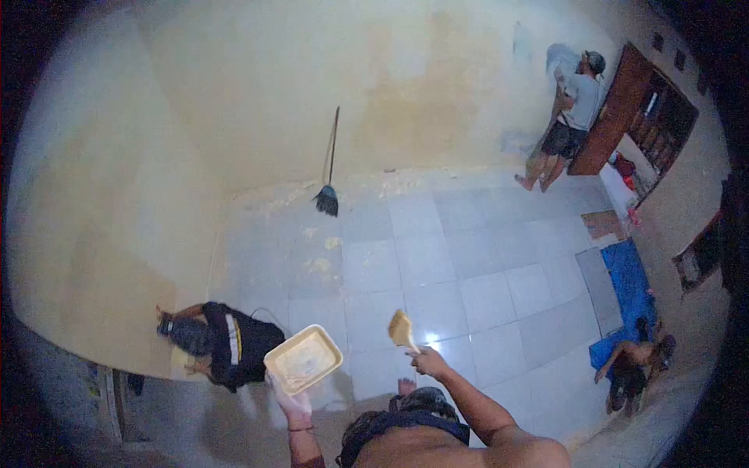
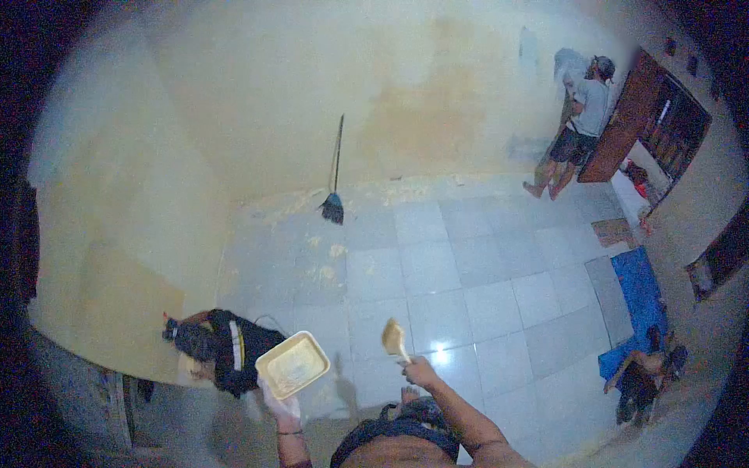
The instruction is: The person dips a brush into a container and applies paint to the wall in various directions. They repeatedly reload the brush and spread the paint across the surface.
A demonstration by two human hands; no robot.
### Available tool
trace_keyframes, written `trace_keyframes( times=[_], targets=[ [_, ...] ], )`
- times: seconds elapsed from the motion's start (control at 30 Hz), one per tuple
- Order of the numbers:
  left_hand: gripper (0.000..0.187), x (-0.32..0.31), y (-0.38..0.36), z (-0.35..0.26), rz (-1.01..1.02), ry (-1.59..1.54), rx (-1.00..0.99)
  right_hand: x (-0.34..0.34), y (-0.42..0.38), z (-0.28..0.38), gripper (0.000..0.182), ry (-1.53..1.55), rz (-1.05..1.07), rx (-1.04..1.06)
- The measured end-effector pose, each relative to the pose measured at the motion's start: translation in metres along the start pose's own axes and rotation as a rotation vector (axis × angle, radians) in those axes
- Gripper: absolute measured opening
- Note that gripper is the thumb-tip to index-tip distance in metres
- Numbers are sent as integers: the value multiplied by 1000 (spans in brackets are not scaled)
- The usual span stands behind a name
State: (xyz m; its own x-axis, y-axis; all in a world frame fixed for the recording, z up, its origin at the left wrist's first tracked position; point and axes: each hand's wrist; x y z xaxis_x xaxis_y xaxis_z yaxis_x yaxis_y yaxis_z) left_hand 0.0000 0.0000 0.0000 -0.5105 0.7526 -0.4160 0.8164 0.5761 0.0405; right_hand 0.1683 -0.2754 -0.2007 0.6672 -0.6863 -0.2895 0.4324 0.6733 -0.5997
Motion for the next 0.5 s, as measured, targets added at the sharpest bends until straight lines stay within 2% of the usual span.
trace_keyframes(
  times=[0.07, 0.1, 0.13, 0.17, 0.2, 0.23, 0.3, 0.37, 0.43, 0.5],
  targets=[
    [62, -31, 24, 14, -122, -45, 9, 20, -34, 35, 27, 68, -182, 28],
    [58, -122, 98, 101, -135, -178, 59, 153, -26, 97, 28, -31, -313, 47],
    [54, -186, 133, 165, -144, -346, 113, 247, -52, 137, 29, -279, -439, 62],
    [52, -247, 144, 208, -100, -444, 171, 298, -108, 183, 31, -390, -534, 97],
    [49, -281, 164, 229, -45, -485, 210, 323, -130, 207, 31, -397, -562, 87],
    [47, -302, 188, 236, -28, -546, 230, 324, -142, 239, 29, -358, -544, 183],
    [45, -329, 238, 224, 9, -437, 231, 299, -145, 291, 26, -344, -599, 258],
    [41, -344, 287, 232, 81, -439, 291, 289, -142, 333, 28, -322, -632, 263],
    [38, -363, 342, 237, 133, -452, 323, 276, -132, 390, 31, -432, -678, 348],
    [36, -394, 383, 211, 247, -412, 327, 266, -133, 435, 30, -524, -689, 458]
  ],
)
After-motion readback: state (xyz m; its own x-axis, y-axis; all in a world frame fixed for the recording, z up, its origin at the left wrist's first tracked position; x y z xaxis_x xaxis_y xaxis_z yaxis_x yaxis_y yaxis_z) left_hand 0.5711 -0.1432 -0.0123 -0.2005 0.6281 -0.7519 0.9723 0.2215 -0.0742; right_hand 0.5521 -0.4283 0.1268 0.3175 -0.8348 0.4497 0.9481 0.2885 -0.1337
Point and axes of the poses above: each hand's wrist, its own y-axis towards the middle knuckle, its own x-axis out of the back of the hand, z = x × y, and after that the axes turned 8 degrees about z, right-handed
